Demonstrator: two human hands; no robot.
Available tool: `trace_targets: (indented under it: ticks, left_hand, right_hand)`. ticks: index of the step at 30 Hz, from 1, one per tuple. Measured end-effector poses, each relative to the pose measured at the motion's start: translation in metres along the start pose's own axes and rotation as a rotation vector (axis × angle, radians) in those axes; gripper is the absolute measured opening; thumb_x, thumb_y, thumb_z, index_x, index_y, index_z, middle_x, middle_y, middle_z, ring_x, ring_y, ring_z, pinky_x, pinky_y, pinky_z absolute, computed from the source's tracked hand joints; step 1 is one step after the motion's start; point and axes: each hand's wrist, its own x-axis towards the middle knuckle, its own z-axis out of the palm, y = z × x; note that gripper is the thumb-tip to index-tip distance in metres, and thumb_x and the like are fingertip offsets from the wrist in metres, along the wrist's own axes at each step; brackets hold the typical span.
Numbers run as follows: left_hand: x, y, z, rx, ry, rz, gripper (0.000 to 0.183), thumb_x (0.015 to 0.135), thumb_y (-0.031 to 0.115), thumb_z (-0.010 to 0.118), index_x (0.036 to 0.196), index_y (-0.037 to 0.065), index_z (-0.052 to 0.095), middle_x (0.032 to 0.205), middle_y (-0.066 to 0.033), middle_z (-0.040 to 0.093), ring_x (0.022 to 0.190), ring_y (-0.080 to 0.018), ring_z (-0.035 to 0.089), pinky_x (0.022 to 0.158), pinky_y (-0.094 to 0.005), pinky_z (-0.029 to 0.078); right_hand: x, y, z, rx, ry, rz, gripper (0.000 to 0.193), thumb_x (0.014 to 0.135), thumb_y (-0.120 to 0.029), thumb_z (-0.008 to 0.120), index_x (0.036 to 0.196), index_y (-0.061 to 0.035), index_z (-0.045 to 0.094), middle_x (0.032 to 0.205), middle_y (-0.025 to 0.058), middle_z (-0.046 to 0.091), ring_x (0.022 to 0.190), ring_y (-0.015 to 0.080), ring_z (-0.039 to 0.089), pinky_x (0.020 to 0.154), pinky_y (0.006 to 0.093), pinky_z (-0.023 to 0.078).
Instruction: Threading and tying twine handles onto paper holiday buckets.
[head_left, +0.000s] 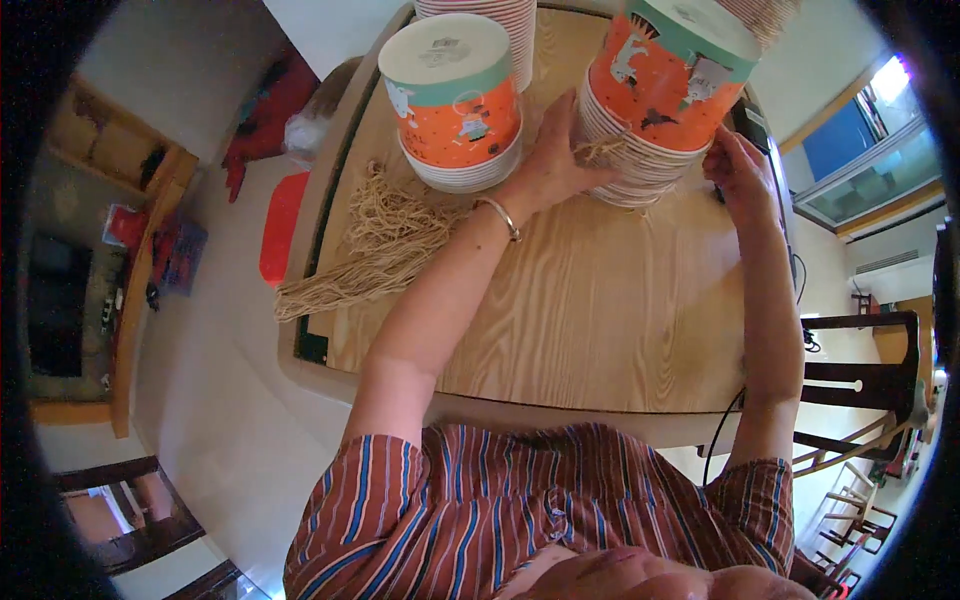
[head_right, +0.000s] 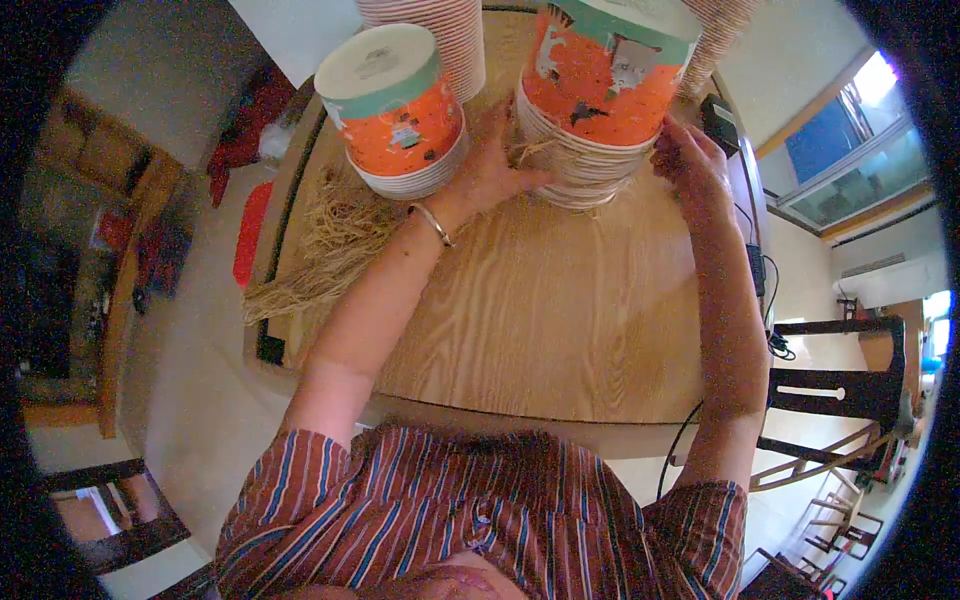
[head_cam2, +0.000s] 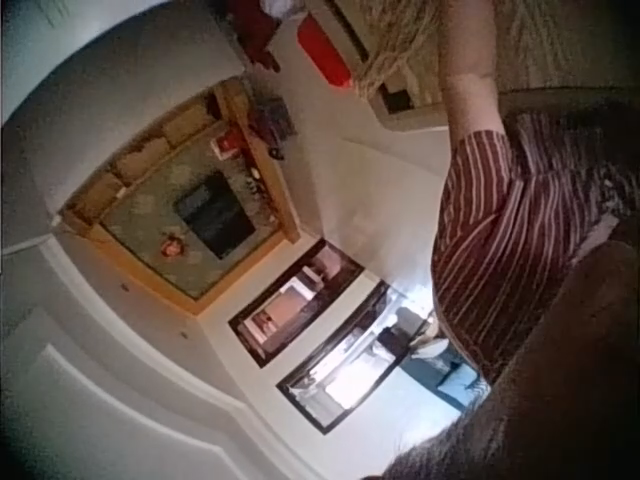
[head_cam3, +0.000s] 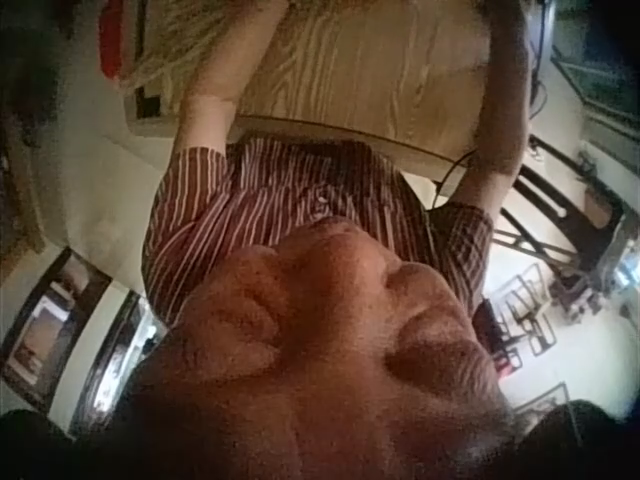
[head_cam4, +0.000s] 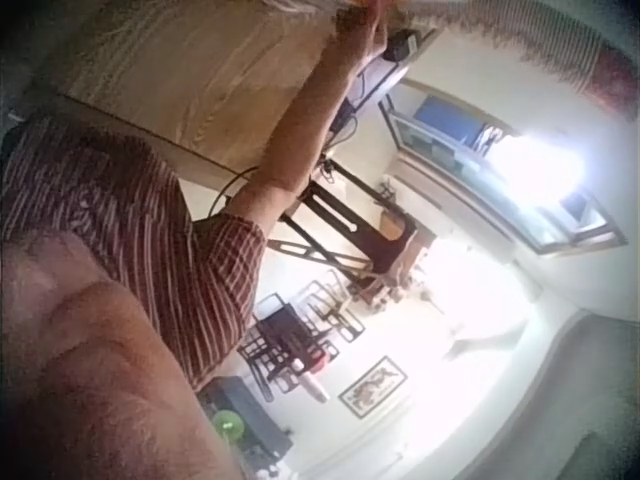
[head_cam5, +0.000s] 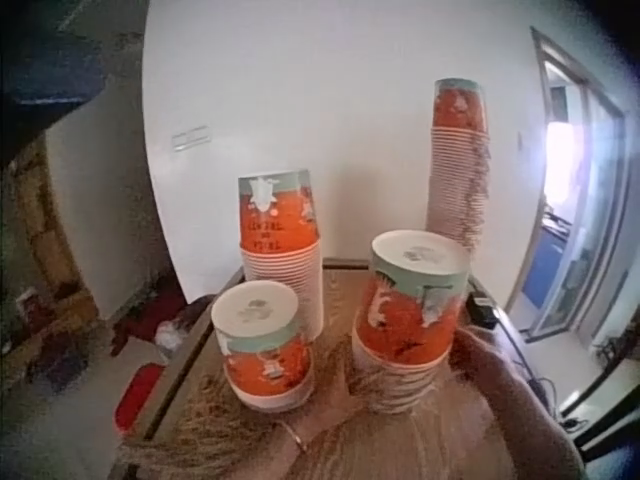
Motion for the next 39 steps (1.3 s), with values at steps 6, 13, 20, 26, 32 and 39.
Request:
trace_targets:
  ticks: [6,13,20,26,32,39]
  left_hand:
    - [0.01,-0.003,0.005,-0.061,-0.031,-0.014,0.131,0.056,0.029,0.093,0.15,-0.001,0.006,0.15,-0.0206,0.021,0.141,-0.0334,0.024,0.115,-0.0427,0.029]
    - [0.015,0.005,0.005,-0.299,-0.087,0.011,0.134,0.055,0.024,0.093,0.151,0.006,0.001,0.153,-0.0145,0.014,0.143,-0.0266,0.021,0.115,-0.0424,0.031]
    - [0.013,0.017,0.003,-0.139,-0.094,-0.065,0.132,0.057,0.024,0.092,0.151,0.006,0.002,0.152,-0.0143,0.022,0.141,-0.0264,0.025,0.116,-0.0409,0.028]
    - [0.013,0.019,0.004,-0.153,-0.081,-0.085,0.129,0.058,0.023,0.093,0.151,0.004,0.005,0.15,-0.0136,0.028,0.139,-0.0264,0.029,0.116,-0.0394,0.028]
    - [0.012,0.003,0.006,-0.259,-0.086,-0.111,0.129,0.057,0.021,0.093,0.151,0.004,0.006,0.15,-0.0129,0.029,0.139,-0.0255,0.031,0.115,-0.0388,0.029]
    - [0.013,0.005,0.007,-0.344,-0.091,-0.156,0.127,0.057,0.022,0.093,0.151,0.003,0.008,0.15,-0.0134,0.03,0.138,-0.0257,0.032,0.114,-0.0394,0.031]
  right_hand:
    - [-0.009,-0.011,0.001,-0.049,-0.012,0.047,0.026,0.091,-0.029,0.066,0.093,-0.0025,0.064,0.078,0.0025,0.062,0.061,0.012,0.057,0.055,0.0263,0.047]
    - [-0.008,-0.006,-0.001,-0.002,-0.045,0.023,0.024,0.093,-0.024,0.062,0.098,-0.0001,0.064,0.082,0.0055,0.065,0.063,0.0137,0.061,0.055,0.0267,0.051]
    - [-0.013,-0.003,-0.005,-0.005,-0.082,0.065,0.021,0.093,-0.022,0.062,0.1,-0.0017,0.062,0.084,0.0048,0.065,0.067,0.0132,0.061,0.058,0.0257,0.052]
    - [-0.007,-0.004,-0.004,0.035,-0.039,0.059,0.023,0.093,-0.02,0.061,0.097,0.0016,0.064,0.081,0.0066,0.066,0.063,0.0147,0.061,0.054,0.0281,0.051]
    - [-0.002,-0.003,-0.003,0.056,-0.063,0.091,0.021,0.093,-0.02,0.062,0.093,0.0009,0.064,0.078,0.0055,0.064,0.061,0.0149,0.061,0.053,0.0286,0.05]
    - [0.014,-0.002,-0.009,0.024,-0.032,0.114,0.025,0.093,-0.028,0.062,0.093,-0.003,0.065,0.078,0.0035,0.064,0.063,0.0139,0.061,0.053,0.0276,0.049]
